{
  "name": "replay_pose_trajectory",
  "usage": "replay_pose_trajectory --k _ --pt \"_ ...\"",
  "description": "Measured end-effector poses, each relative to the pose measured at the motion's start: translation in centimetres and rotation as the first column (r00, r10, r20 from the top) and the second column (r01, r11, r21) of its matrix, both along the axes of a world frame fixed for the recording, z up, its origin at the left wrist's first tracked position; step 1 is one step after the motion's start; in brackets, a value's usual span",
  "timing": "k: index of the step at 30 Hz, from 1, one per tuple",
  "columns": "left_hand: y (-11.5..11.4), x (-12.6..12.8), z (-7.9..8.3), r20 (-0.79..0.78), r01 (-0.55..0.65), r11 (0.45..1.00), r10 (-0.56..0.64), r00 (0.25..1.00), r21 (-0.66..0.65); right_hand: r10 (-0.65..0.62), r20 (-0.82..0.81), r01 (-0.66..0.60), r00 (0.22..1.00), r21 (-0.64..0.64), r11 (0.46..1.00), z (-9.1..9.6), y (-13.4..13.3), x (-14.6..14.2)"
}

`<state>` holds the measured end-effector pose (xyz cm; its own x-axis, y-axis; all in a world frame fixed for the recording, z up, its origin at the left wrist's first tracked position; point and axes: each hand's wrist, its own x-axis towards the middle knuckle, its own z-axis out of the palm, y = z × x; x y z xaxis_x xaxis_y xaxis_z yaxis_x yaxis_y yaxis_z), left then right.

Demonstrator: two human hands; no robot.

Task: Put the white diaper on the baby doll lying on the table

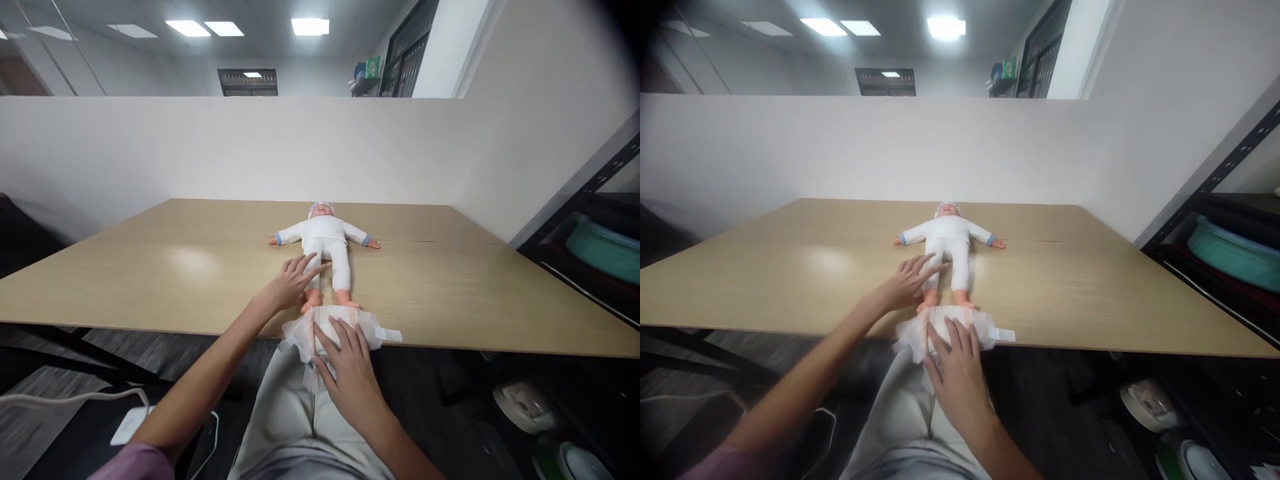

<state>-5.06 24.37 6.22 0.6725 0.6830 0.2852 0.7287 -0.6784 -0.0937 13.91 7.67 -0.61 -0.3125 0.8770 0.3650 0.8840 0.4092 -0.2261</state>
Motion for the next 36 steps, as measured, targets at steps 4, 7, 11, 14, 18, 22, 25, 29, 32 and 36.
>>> replay_pose_trajectory --k 4,7,11,14,18,22,25,29,32,36 --pt "2.1 1.9 0.2 -0.21 0.243 0.966 -0.257 0.943 -0.094 0.038 0.015 -0.038 0.999 -0.014 0.999 0.1 0.5 0.0" --pt "2.8 2.7 0.3 -0.183 0.447 0.88 -0.471 0.863 -0.161 0.069 0.013 -0.069 0.998 -0.04 0.997 0.2 0.8 0.5" --pt "3.9 3.4 -0.1 -0.051 0.592 0.792 -0.604 0.795 -0.152 0.108 0.001 -0.108 0.994 -0.056 0.993 0.3 1.3 1.4" --pt "4.5 4.0 -0.1 0.023 0.617 0.775 -0.62 0.784 -0.139 0.145 -0.001 -0.145 0.989 -0.041 0.989 0.0 1.7 1.9" --pt "5.2 4.6 2.0 0.162 0.629 0.755 -0.608 0.777 -0.185 0.202 0.018 -0.201 0.979 -0.019 0.979 -0.2 2.9 2.3" --pt "6.4 5.1 6.5 0.427 0.638 0.721 -0.504 0.751 -0.272 0.263 0.013 -0.261 0.965 -0.071 0.963 0.3 4.7 2.6" --pt "7.8 5.2 9.4 0.581 0.619 0.718 -0.368 0.726 -0.319 0.271 0.01 -0.267 0.963 -0.135 0.954 0.8 6.5 2.7" --pt "9.6 4.6 11.1 0.68 0.639 0.677 -0.274 0.68 -0.365 0.247 -0.027 -0.248 0.969 -0.182 0.951 1.1 9.1 2.6" --pt "10.5 4.0 11.4 0.711 0.641 0.691 -0.262 0.653 -0.334 0.264 -0.03 -0.264 0.964 -0.222 0.938 1.5 11.3 2.3" --pt "10.9 3.5 11.5 0.751 0.668 0.676 -0.256 0.609 -0.311 0.248 -0.014 -0.245 0.969 -0.232 0.942 1.7 14.8 1.5"
